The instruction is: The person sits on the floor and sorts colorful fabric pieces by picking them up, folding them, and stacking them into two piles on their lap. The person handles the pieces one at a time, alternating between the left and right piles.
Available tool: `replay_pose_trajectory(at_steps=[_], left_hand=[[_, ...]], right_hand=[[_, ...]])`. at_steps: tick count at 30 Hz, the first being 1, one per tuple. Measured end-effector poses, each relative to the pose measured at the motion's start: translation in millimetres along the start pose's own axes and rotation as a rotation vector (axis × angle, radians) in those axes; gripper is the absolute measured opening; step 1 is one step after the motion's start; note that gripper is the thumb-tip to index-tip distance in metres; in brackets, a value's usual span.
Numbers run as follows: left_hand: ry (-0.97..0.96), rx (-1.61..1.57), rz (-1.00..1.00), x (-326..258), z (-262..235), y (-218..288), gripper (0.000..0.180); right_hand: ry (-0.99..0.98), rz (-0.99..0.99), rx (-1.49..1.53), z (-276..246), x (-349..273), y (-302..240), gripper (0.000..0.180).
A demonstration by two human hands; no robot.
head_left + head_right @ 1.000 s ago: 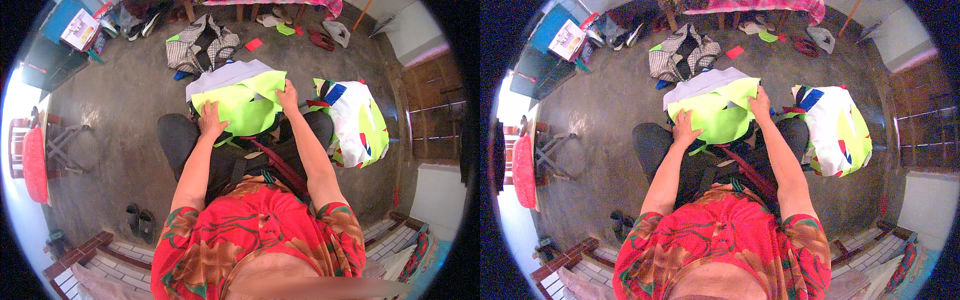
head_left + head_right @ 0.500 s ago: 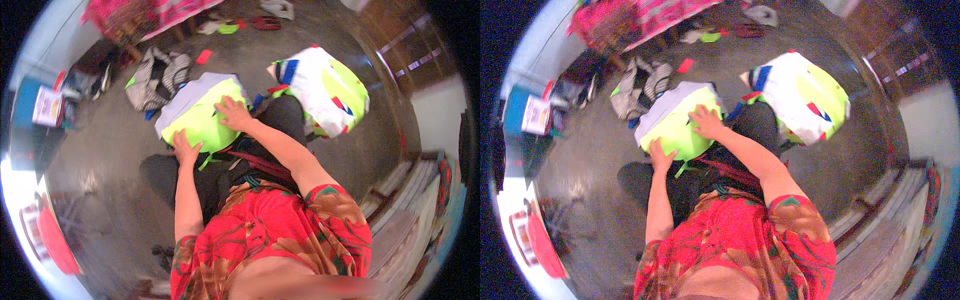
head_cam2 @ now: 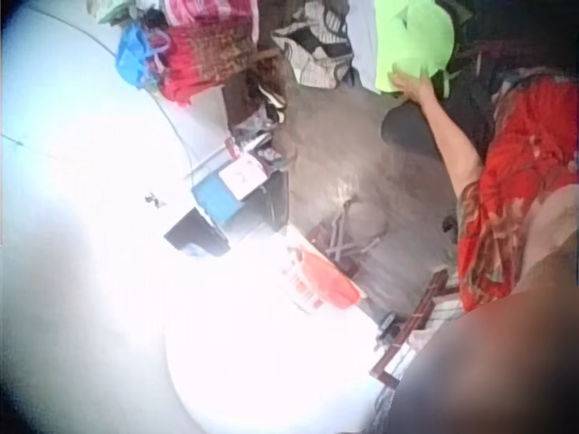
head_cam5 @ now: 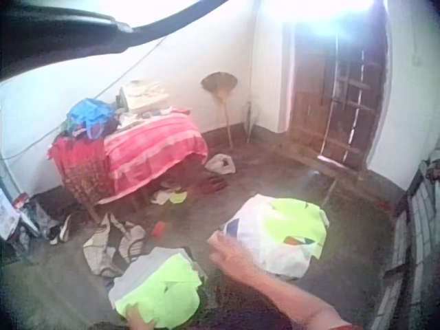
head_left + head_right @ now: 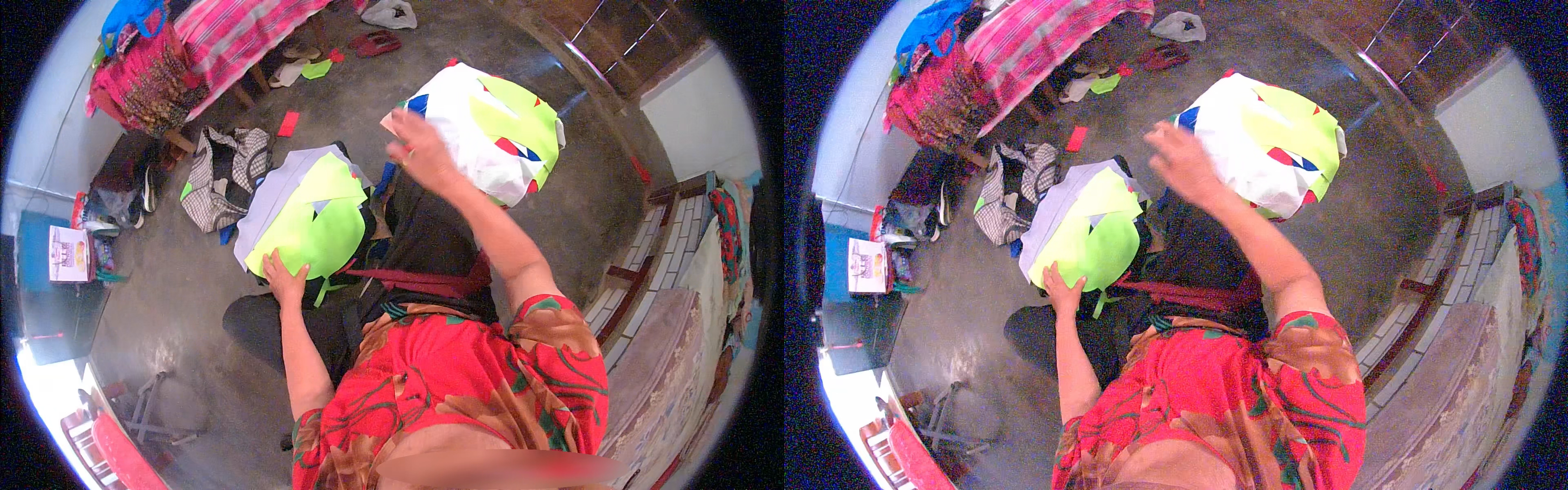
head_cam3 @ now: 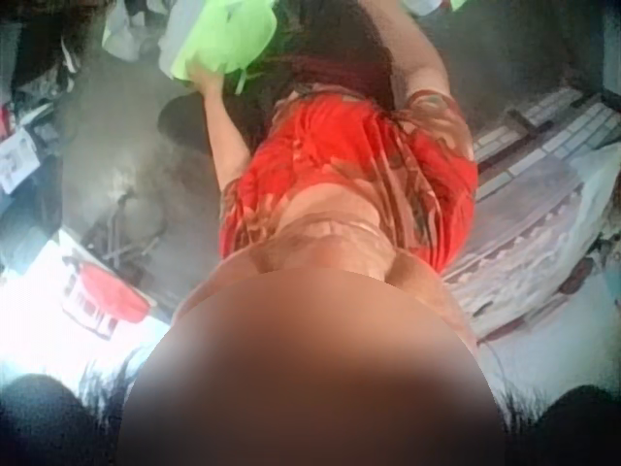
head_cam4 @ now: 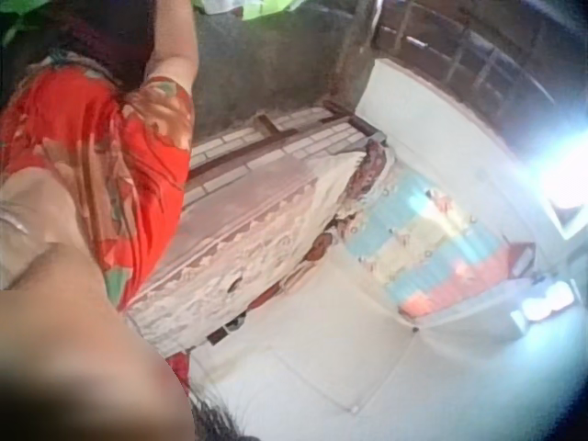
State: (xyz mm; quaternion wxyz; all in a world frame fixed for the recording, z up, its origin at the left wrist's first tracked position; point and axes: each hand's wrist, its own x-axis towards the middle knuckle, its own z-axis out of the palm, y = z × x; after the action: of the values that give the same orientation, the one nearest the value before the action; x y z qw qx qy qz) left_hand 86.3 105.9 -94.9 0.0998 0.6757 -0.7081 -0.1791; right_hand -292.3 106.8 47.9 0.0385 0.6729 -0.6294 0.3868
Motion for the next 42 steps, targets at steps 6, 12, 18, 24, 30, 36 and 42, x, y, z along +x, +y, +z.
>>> replay_pose_trajectory(at_steps=[6,12,18,24,30,36,42], left_hand=[[0.029,0.0,0.024,2,2,-2,0.088],[0.006,0.006,-0.032,-1,-3,1,0.088],[0.06,-0.007,0.05,1,8,-9,0.088],[0.047,-0.037,0.033,1,5,-3,0.089],[0.097,-0.021,0.055,2,10,-9,0.087],[0.076,-0.047,0.001,2,3,5,0.085],[0.056,0.015,-0.057,-5,-3,2,0.084]], right_hand=[[0.139,0.398,-0.42,-75,6,159,0.048],[-0.141,0.686,-0.634,-97,1,195,0.041],[0.057,0.638,-0.739,-98,-3,227,0.027],[0.443,0.469,-0.246,-112,22,185,0.021],[0.199,0.641,1.183,-50,27,106,0.024],[-0.139,0.851,1.428,42,9,23,0.029],[-0.304,0.884,1.709,95,17,-85,0.029]])
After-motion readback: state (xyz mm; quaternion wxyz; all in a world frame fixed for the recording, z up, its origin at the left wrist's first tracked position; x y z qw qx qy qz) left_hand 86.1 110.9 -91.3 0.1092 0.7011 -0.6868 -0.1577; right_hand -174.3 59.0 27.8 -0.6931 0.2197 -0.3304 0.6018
